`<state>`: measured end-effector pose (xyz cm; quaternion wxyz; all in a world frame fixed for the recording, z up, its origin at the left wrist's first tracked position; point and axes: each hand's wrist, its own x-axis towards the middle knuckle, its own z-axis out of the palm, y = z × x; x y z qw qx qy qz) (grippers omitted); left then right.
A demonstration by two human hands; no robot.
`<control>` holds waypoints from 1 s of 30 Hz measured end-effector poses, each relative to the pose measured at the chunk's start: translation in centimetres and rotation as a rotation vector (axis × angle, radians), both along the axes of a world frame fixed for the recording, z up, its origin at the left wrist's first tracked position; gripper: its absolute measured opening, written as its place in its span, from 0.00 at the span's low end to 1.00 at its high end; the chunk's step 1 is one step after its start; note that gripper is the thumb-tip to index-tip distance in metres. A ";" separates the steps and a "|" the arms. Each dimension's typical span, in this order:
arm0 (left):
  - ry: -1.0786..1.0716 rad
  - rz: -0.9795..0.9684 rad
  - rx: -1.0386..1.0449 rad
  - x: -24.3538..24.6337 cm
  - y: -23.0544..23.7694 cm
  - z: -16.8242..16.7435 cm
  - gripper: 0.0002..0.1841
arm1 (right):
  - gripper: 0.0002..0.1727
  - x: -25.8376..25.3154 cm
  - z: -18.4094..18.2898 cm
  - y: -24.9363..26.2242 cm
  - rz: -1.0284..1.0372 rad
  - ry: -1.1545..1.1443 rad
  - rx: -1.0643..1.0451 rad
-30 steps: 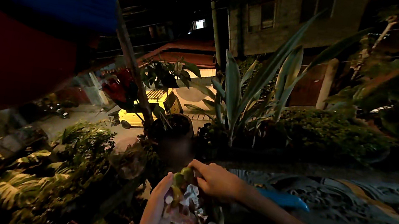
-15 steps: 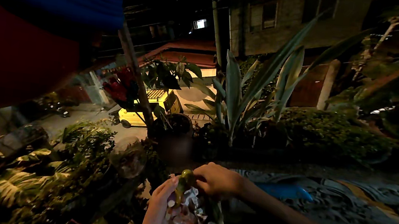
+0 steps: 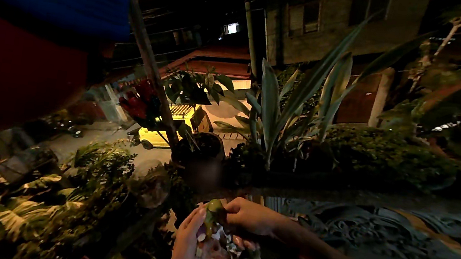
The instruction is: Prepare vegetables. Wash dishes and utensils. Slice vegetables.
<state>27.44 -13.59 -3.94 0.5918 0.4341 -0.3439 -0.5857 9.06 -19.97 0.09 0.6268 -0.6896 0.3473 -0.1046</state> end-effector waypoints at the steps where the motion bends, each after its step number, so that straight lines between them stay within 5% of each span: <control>1: 0.007 0.022 -0.007 -0.2 0.0 -0.2 0.16 | 0.12 0.1 -0.1 0.0 -0.005 -0.009 0.010; 15: 0.141 0.118 -0.118 -1.2 -0.5 -3.2 0.17 | 0.08 1.9 -2.5 1.6 -0.205 -0.306 0.472; 23: 0.114 0.213 -0.048 -0.1 -0.9 -3.7 0.13 | 0.18 3.4 -4.2 1.0 -0.181 -0.360 0.517; 30: 0.100 0.244 0.172 1.4 -2.1 -4.1 0.24 | 0.13 5.0 -6.0 -0.4 -0.283 -0.132 0.364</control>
